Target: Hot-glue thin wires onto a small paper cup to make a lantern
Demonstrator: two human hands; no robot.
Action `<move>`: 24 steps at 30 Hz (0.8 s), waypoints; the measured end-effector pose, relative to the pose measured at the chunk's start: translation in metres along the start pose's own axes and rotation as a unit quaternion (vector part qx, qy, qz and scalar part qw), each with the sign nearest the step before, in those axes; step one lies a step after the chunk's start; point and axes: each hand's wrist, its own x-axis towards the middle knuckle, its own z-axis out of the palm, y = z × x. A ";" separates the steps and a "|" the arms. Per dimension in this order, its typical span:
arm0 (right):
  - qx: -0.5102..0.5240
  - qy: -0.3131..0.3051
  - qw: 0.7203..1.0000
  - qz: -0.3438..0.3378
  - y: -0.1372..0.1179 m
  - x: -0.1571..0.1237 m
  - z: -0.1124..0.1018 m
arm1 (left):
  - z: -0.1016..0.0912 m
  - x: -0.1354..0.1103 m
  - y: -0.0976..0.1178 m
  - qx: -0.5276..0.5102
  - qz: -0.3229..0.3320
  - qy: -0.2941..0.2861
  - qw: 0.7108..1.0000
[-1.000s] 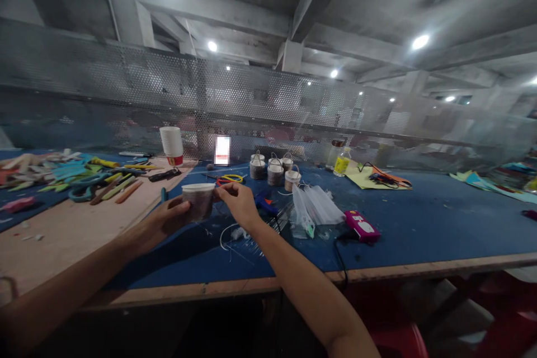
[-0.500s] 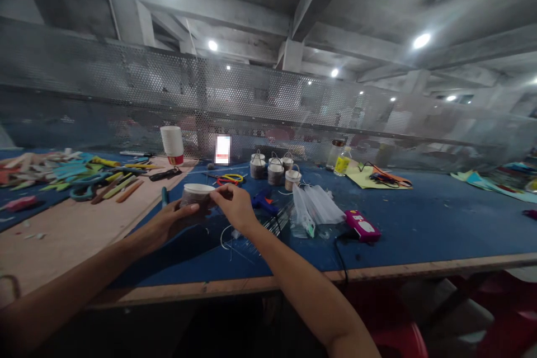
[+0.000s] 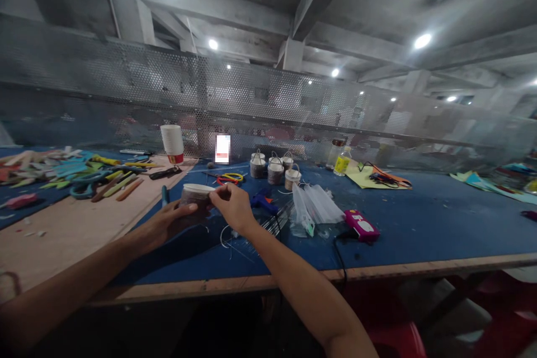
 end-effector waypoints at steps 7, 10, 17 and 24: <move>0.027 -0.011 1.000 0.006 0.000 0.004 -0.002 | 0.000 0.000 0.000 -0.026 -0.008 -0.006 1.000; 0.012 -0.013 1.000 0.003 0.003 0.005 -0.003 | 0.001 -0.002 0.004 -0.053 -0.014 -0.008 0.998; -0.034 -0.041 0.998 -0.017 0.005 0.003 -0.006 | -0.001 -0.007 0.013 -0.089 -0.039 0.021 0.995; -0.075 -0.065 0.995 -0.030 0.003 0.000 -0.009 | -0.005 -0.004 0.013 -0.112 -0.018 0.037 0.993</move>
